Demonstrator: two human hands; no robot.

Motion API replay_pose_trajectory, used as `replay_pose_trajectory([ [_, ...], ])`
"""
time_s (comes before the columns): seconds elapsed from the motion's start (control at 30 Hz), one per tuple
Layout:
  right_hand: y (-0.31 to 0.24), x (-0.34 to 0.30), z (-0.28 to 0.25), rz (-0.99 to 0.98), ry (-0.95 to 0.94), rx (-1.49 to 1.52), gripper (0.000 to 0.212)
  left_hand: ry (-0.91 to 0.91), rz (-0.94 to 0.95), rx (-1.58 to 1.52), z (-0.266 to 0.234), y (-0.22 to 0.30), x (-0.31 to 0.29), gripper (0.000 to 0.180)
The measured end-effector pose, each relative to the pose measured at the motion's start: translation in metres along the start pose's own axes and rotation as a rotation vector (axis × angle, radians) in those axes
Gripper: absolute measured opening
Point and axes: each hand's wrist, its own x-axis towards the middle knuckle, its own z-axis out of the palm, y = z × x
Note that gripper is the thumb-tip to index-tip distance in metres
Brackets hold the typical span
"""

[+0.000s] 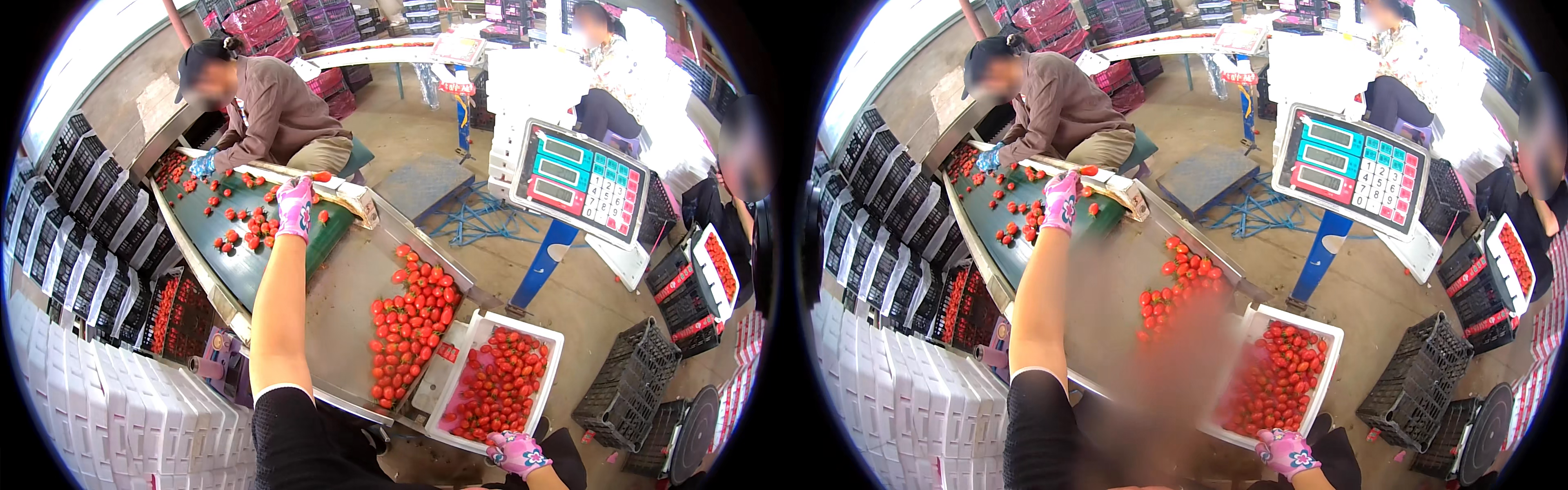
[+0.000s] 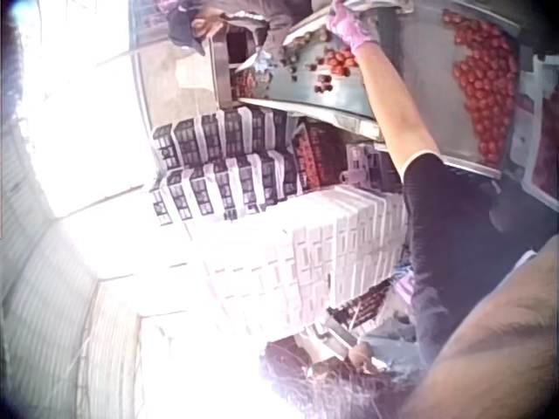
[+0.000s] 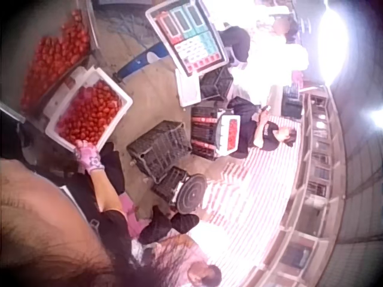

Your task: The person sorts tomatoes from a conveyor belt into a white bin, occasionally weighing the bin and moving filled containers.

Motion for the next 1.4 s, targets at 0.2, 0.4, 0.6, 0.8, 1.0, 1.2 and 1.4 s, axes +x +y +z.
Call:
replay_pose_trajectory([
  [0.2, -0.003, 0.006, -0.001, -0.050, 0.023, 0.026, 0.037, -0.193, -0.145, -0.087, 0.026, -0.031, 0.007, 0.019],
  [0.4, 0.004, 0.009, 0.009, -0.130, 0.092, -0.006, 0.036, -0.045, 0.105, 0.382, 0.016, -0.071, 0.036, 0.020],
  [0.6, -0.001, 0.005, 0.002, -0.115, 0.067, -0.011, 0.037, -0.040, 0.087, 0.469, 0.007, -0.072, 0.034, 0.027],
  [0.8, -0.007, -0.002, -0.004, -0.112, 0.099, 0.005, 0.037, 0.026, 0.140, 0.277, -0.008, -0.049, 0.007, 0.021],
  [1.0, -0.005, -0.005, -0.007, -0.144, 0.140, 0.040, 0.028, 0.052, 0.134, -0.025, 0.019, -0.016, -0.080, 0.026],
  [1.2, 0.006, -0.011, 0.001, -0.111, 0.234, 0.052, 0.028, -0.287, 0.335, 0.103, -0.001, 0.002, -0.205, 0.018],
  [1.4, 0.009, -0.014, 0.001, -0.037, 0.222, 0.097, 0.030, -0.451, 0.741, 0.672, -0.068, 0.018, -0.322, 0.019],
])
